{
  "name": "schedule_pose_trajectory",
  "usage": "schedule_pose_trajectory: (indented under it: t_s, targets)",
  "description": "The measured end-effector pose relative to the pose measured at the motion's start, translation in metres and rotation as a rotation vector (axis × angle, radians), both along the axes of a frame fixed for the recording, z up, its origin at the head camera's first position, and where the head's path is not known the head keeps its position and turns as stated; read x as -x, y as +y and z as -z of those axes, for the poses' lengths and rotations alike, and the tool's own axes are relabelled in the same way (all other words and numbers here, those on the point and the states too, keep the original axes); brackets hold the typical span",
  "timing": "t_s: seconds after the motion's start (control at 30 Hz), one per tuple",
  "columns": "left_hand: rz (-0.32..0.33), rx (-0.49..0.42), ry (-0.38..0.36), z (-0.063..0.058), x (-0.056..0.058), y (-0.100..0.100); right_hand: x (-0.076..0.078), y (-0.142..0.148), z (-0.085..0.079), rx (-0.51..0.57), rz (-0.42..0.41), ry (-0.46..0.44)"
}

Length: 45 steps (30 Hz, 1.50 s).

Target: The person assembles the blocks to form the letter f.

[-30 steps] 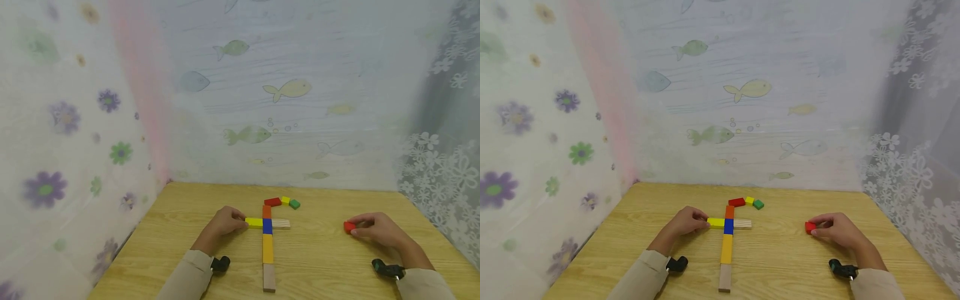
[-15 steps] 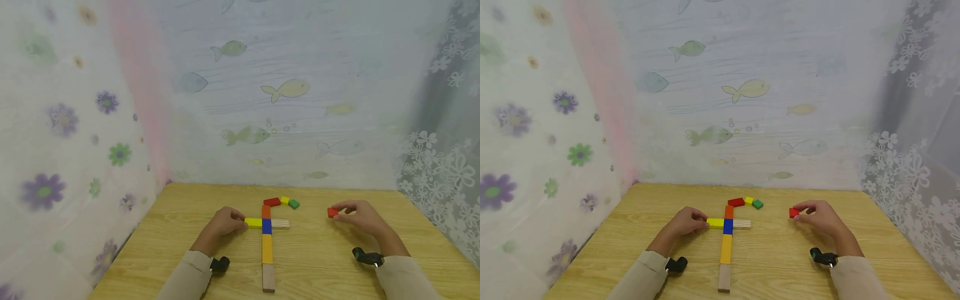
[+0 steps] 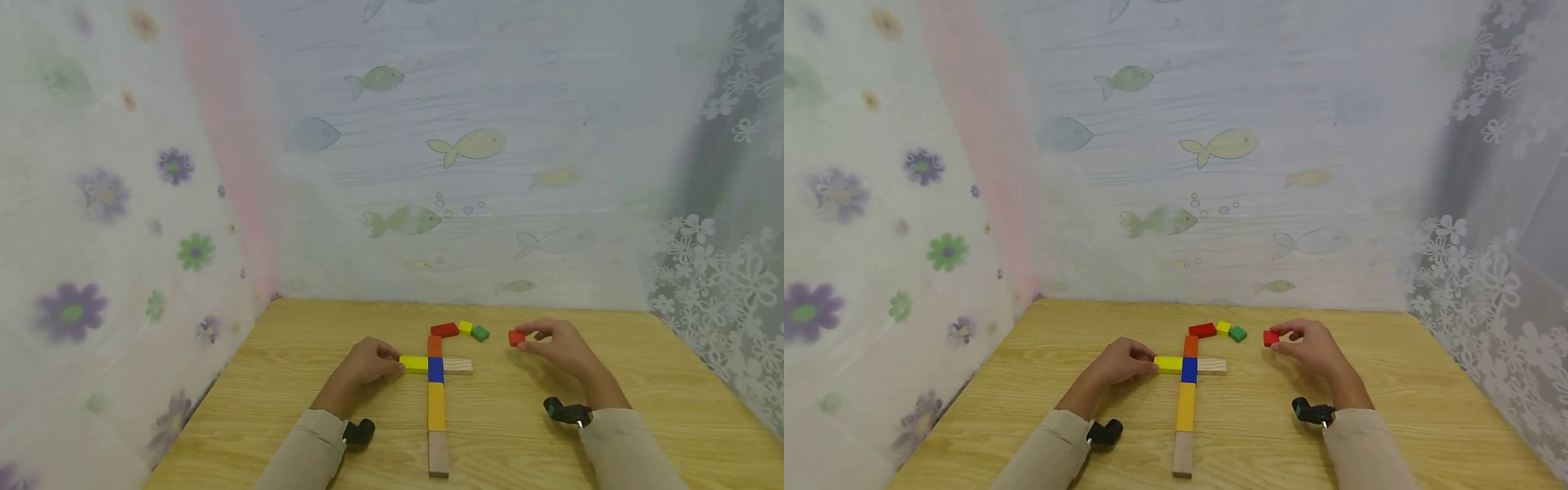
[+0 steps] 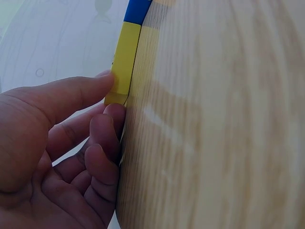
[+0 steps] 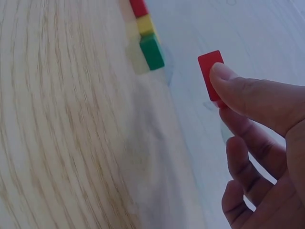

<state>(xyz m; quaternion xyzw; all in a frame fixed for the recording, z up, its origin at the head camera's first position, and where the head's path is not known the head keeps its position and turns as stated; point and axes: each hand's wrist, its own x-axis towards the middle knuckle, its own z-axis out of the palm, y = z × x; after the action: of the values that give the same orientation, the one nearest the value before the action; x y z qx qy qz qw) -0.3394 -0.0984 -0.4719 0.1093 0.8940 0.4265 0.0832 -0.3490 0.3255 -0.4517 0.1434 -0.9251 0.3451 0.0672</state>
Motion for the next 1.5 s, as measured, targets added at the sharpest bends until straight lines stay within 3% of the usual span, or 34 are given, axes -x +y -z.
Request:
schedule_pose_trajectory:
  t_s: [0.33, 0.67, 0.93, 1.2, 1.5]
  targets:
    - [0.005, 0.010, 0.010, 0.000, 0.002, 0.000, 0.008, -0.020, 0.004, 0.071, 0.043, -0.018]
    - [-0.002, 0.008, 0.004, 0.004, 0.005, 0.000, 0.018, -0.029, 0.015, 0.231, 0.101, -0.030]
    - [0.003, -0.005, 0.001, 0.004, 0.003, 0.003, 0.014, -0.033, 0.026, 0.339, 0.125, -0.139]
    - [-0.002, 0.002, 0.005, -0.003, 0.000, 0.002, 0.014, -0.045, 0.026, 0.260, 0.149, -0.143]
    - [-0.007, 0.012, 0.003, -0.001, 0.000, 0.001, 0.016, -0.049, 0.029, 0.175, 0.162, -0.169]
